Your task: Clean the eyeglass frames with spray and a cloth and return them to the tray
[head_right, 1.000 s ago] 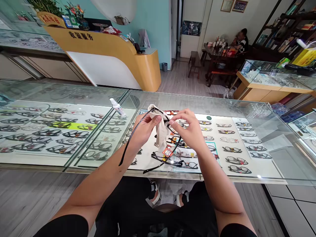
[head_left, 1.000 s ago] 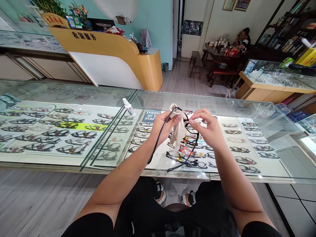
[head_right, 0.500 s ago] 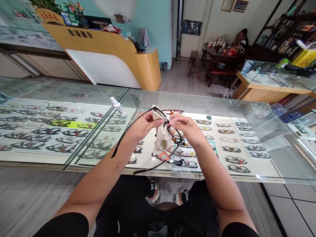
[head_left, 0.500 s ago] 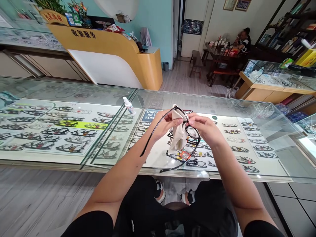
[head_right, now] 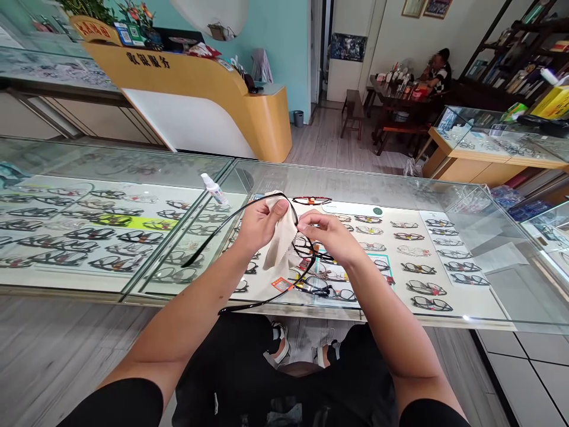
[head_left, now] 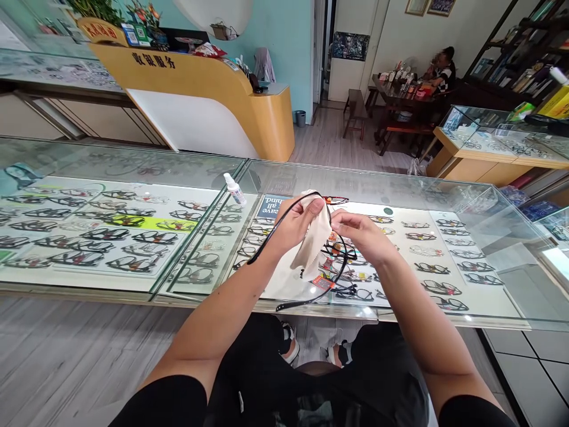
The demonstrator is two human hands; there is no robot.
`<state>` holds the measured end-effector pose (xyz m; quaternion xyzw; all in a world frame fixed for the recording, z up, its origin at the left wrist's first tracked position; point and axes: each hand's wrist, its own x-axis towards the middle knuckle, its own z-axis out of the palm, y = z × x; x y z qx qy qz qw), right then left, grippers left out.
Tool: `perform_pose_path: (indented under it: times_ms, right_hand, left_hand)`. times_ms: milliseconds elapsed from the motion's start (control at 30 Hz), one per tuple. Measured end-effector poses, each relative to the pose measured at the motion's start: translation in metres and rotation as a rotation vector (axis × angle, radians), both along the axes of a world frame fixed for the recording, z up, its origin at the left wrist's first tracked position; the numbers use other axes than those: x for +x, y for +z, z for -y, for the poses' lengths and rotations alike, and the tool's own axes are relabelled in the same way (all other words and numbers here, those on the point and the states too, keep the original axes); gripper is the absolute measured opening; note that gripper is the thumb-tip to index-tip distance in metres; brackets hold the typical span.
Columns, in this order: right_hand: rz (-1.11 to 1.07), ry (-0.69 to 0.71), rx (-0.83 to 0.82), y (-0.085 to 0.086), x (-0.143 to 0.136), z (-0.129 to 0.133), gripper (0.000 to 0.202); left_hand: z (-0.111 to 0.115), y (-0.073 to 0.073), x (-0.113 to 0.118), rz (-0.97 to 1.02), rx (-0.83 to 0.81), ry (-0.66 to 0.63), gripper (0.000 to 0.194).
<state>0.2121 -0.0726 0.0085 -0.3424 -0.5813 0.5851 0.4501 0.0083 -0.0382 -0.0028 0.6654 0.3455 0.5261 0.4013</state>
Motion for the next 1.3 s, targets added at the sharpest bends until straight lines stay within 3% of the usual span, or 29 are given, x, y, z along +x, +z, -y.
perform_pose_path:
  times_ms: [167, 267, 467, 600, 767, 900, 1000, 1133, 1300]
  right_hand:
    - [-0.035, -0.109, 0.008, -0.007, 0.006, -0.006, 0.020]
    - [-0.035, -0.127, 0.012, -0.009, 0.005, -0.007, 0.019]
    - [0.010, -0.068, 0.034, -0.009, -0.004, -0.002, 0.029]
    - [-0.027, -0.085, 0.040, -0.010, -0.005, -0.003, 0.030]
    - [-0.058, -0.151, -0.040, -0.010, -0.001, -0.007, 0.025]
    - [-0.045, -0.139, -0.025, -0.012, -0.003, -0.006, 0.028]
    - [-0.017, -0.096, 0.005, -0.015, -0.008, -0.004, 0.031]
    - [-0.021, -0.085, -0.005, -0.018, -0.010, -0.005, 0.030]
    - [-0.076, -0.140, -0.111, -0.015, -0.007, -0.009, 0.034]
  left_hand:
    - [-0.004, 0.012, -0.010, -0.041, -0.081, -0.174, 0.054]
    - [-0.009, 0.011, -0.010, 0.001, -0.149, -0.204, 0.052]
    - [-0.011, -0.002, 0.002, 0.120, -0.202, -0.131, 0.058]
    - [-0.007, -0.001, 0.001, 0.075, -0.147, -0.039, 0.062]
    - [-0.006, 0.007, -0.006, 0.017, -0.123, -0.121, 0.055]
    - [-0.010, 0.005, -0.005, 0.049, -0.238, -0.222, 0.060]
    - [-0.011, 0.003, -0.002, 0.062, -0.274, -0.179, 0.063]
    - [-0.009, 0.004, 0.000, 0.038, -0.199, -0.090, 0.069]
    - [-0.016, 0.007, -0.009, 0.034, -0.186, -0.168, 0.064]
